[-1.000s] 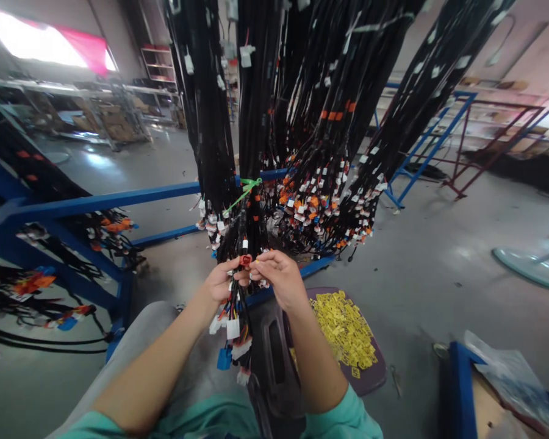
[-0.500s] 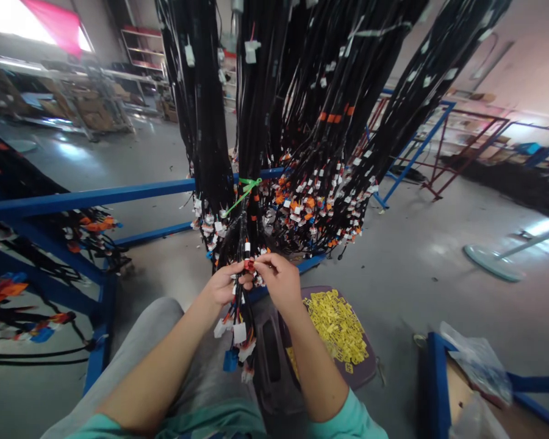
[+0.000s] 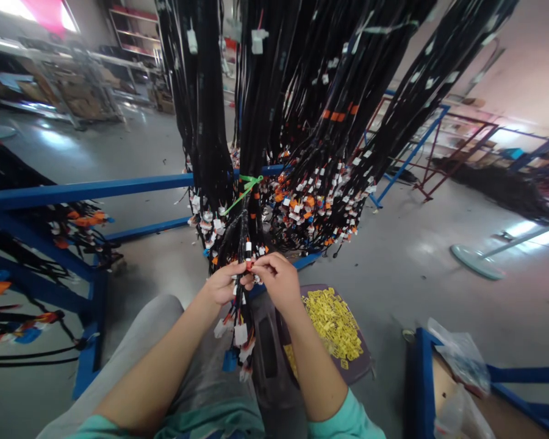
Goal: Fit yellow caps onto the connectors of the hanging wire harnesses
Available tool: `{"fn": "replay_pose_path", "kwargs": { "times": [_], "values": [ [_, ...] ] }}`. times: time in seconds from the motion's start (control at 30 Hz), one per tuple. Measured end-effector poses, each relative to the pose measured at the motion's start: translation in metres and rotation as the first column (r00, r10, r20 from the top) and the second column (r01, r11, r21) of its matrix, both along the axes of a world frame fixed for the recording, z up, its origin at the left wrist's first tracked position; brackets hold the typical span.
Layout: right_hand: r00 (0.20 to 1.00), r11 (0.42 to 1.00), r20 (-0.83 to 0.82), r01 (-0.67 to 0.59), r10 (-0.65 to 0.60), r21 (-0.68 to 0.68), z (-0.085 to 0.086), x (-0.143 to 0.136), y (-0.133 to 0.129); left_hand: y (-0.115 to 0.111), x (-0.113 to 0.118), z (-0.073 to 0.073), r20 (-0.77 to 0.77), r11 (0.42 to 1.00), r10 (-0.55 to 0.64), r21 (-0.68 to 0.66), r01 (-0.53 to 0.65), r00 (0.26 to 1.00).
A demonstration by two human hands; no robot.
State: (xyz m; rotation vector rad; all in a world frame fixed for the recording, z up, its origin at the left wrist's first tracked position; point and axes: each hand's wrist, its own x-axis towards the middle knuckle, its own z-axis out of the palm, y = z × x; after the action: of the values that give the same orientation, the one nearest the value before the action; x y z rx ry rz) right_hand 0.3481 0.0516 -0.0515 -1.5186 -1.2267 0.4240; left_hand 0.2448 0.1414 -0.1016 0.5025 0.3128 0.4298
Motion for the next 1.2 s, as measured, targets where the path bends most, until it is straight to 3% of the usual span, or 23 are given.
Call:
{"fn": "replay_pose_path", "kwargs": {
  "times": [0.13,0.23,0.43,0.6,0.9,1.03,1.2],
  "values": [
    [0.999,1.000,-0.043,-0.020,0.019,-0.021,0.001,0.000,0.001,0.001,-0.001,-0.002,0.011,0.999,-0.025,0.034,0.025,1.000],
    [0.985,0.998,-0.171,-0.039,0.030,-0.054,0.000,0.001,0.002,0.002,-0.002,-0.002,0.014,0.997,-0.048,0.056,0.047,0.999],
    [0.846,0.962,-0.516,-0.237,0.138,-0.132,-0.003,0.005,0.005,0.007,-0.003,-0.004,-0.024,0.982,-0.129,0.135,0.131,0.991],
    [0.766,0.933,-0.609,-0.342,0.205,-0.116,-0.008,0.012,0.008,0.010,-0.003,-0.008,-0.046,0.975,-0.140,0.168,0.146,0.989],
    [0.738,0.945,-0.654,-0.311,0.169,-0.106,-0.021,0.019,0.016,0.005,-0.002,-0.006,-0.087,0.976,-0.095,0.186,0.110,0.992],
    [0.744,0.958,-0.643,-0.281,0.185,-0.050,-0.022,0.024,0.013,0.001,-0.004,0.001,-0.036,0.989,-0.135,0.049,0.137,0.990],
    [0.798,0.992,-0.592,-0.123,0.108,0.015,-0.022,0.028,0.007,0.000,-0.008,0.011,0.100,0.967,-0.161,-0.183,0.177,0.982]
  ]
}}
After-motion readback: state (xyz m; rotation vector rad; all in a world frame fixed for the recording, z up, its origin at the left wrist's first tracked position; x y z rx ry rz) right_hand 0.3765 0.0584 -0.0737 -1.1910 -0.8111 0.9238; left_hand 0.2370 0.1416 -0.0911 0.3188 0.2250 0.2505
